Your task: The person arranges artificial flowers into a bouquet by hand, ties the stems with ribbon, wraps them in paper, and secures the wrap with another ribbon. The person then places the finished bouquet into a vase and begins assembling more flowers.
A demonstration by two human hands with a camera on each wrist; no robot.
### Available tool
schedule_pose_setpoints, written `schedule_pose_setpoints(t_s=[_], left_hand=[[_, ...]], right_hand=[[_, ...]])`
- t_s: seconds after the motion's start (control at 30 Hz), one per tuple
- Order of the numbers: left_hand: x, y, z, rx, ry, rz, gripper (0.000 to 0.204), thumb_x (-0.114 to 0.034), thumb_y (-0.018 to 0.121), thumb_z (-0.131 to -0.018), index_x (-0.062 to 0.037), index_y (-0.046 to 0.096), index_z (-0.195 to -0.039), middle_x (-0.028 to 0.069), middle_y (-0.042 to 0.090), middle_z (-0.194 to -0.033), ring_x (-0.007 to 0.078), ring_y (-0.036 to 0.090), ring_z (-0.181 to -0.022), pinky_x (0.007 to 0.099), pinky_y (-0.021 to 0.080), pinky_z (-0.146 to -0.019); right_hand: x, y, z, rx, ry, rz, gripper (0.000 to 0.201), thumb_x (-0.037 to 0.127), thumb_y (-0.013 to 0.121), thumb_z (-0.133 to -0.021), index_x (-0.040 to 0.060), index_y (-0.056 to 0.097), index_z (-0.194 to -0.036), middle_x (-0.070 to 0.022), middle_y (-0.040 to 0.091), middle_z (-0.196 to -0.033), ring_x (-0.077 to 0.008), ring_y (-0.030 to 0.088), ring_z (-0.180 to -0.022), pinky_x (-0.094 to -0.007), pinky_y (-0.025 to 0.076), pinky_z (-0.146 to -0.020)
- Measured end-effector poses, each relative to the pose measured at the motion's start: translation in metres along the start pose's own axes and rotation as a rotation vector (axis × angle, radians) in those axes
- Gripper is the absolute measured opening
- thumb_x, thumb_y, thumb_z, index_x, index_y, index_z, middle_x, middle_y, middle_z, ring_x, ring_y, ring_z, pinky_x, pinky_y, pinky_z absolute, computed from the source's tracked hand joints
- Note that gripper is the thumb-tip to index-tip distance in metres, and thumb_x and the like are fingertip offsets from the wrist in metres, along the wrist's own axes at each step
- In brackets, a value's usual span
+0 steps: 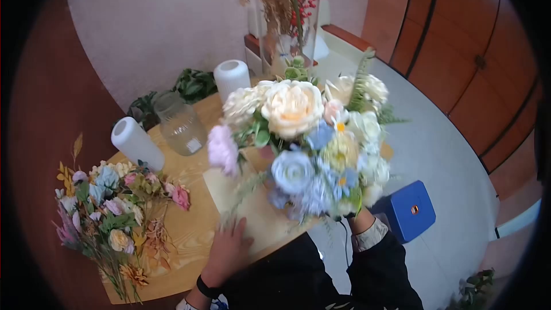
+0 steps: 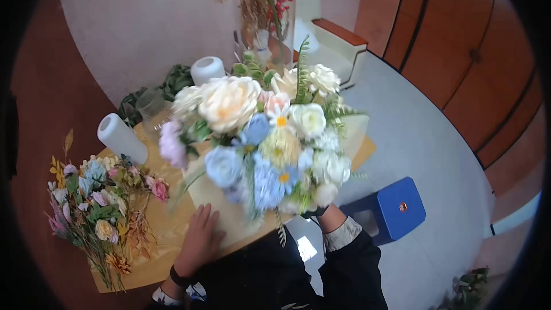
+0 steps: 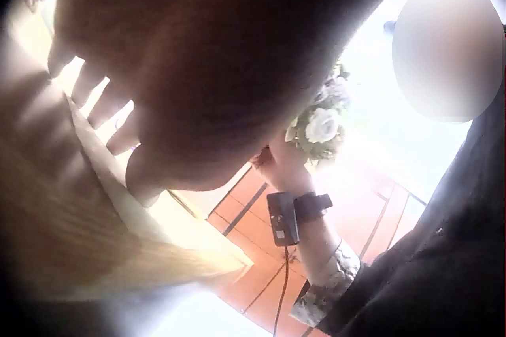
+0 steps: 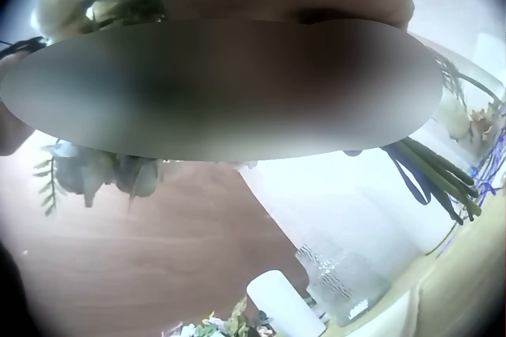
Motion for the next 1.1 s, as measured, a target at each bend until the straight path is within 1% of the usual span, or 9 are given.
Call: schedule_pose_setpoints(t_s=[0.23,0.6,0.8,0.83,0.87,0.9,0.97,1.0,1.1], left_hand=[[0.013,-0.009,0.016,0.014,0.014,-0.042,0.051,-0.023,0.062,-0.075,0.0033,0.046,-0.116,0.0252,0.039,-0.124,0.0422,0.034,-0.118,0.0463,0.03,-0.098],[0.022,-0.018,0.024,0.004,-0.001,0.118,0.046,-0.015,0.067,-0.071,-0.0008,0.052,-0.112,0.0225,0.041,-0.127,0.0435,0.035,-0.119,0.0448,0.033,-0.099],[0.019,-0.042,0.01,0.01,-0.056,0.146,0.035,-0.012,0.065,-0.074,-0.0024,0.056,-0.107,0.0162,0.052,-0.118,0.0327,0.047,-0.113,0.0398,0.038,-0.095],[0.02,-0.049,0.005,-0.09,-0.041,0.258,0.034,-0.009,0.064,-0.075,-0.0024,0.056,-0.107,0.0152,0.055,-0.112,0.0318,0.051,-0.106,0.0379,0.041,-0.09],[0.021,-0.056,-0.001,-0.194,-0.027,0.369,0.033,-0.007,0.063,-0.075,-0.0024,0.056,-0.107,0.0142,0.059,-0.105,0.0309,0.056,-0.099,0.0361,0.045,-0.085],[0.017,-0.063,-0.008,-0.191,-0.036,0.371,0.033,-0.007,0.063,-0.075,-0.0024,0.056,-0.107,0.0142,0.059,-0.105,0.0309,0.056,-0.099,0.0361,0.045,-0.085],[0.006,-0.085,-0.026,-0.395,0.057,0.412,0.03,0.001,0.063,-0.074,-0.0018,0.058,-0.103,0.0123,0.061,-0.1,0.0264,0.06,-0.09,0.0303,0.047,-0.078],[0.004,-0.09,-0.034,-0.395,0.055,0.41,0.03,0.001,0.063,-0.074,-0.0018,0.058,-0.103,0.0123,0.061,-0.1,0.0264,0.06,-0.09,0.0303,0.047,-0.078],[-0.003,-0.105,-0.053,-0.51,0.156,0.498,0.04,0.006,0.062,-0.073,-0.0012,0.053,-0.111,0.0124,0.059,-0.099,0.0227,0.06,-0.087,0.0298,0.047,-0.079]], right_hand=[[0.01,0.027,-0.032,0.057,-0.081,-0.118,0.047,0.015,0.059,-0.083,0.0031,0.038,-0.124,-0.0112,0.05,-0.11,-0.0151,0.054,-0.084,-0.0274,0.046,-0.062],[-0.028,0.029,-0.016,0.181,0.067,-0.239,0.046,0.016,0.057,-0.084,0.0032,0.038,-0.123,-0.0113,0.049,-0.111,-0.0155,0.054,-0.084,-0.0278,0.047,-0.064],[-0.047,0.03,-0.015,0.225,0.151,-0.35,0.046,0.016,0.057,-0.084,0.0032,0.038,-0.123,-0.0113,0.049,-0.111,-0.0157,0.054,-0.085,-0.028,0.047,-0.065],[-0.074,0.011,0.051,0.227,0.171,-0.368,0.045,0.016,0.057,-0.084,0.0032,0.038,-0.123,-0.0113,0.049,-0.111,-0.0158,0.054,-0.085,-0.0281,0.047,-0.065],[-0.055,0.033,-0.01,0.229,0.19,-0.384,0.045,0.016,0.057,-0.084,0.0032,0.038,-0.123,-0.0113,0.049,-0.111,-0.0158,0.054,-0.085,-0.0281,0.047,-0.065],[-0.054,0.032,-0.019,0.233,0.205,-0.399,0.045,0.016,0.056,-0.084,0.0032,0.038,-0.123,-0.0113,0.049,-0.111,-0.0158,0.054,-0.085,-0.0282,0.047,-0.065],[-0.052,0.032,-0.033,0.239,0.221,-0.429,0.045,0.016,0.056,-0.084,0.0032,0.038,-0.123,-0.0113,0.049,-0.111,-0.0159,0.054,-0.085,-0.0282,0.047,-0.065],[-0.054,0.029,-0.029,0.24,0.228,-0.444,0.045,0.017,0.056,-0.084,0.0032,0.038,-0.123,-0.0114,0.049,-0.111,-0.0159,0.054,-0.085,-0.0283,0.047,-0.065],[-0.054,0.042,-0.033,0.244,0.238,-0.488,0.045,0.017,0.056,-0.084,0.0033,0.038,-0.123,-0.0114,0.049,-0.111,-0.0161,0.054,-0.086,-0.0284,0.047,-0.066]])
Point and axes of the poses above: each hand's wrist, its own z-axis away from the middle knuckle, its own y-axis out of the palm, x = y × z, the point moved 2 cm from there along -z, towards the middle knuckle
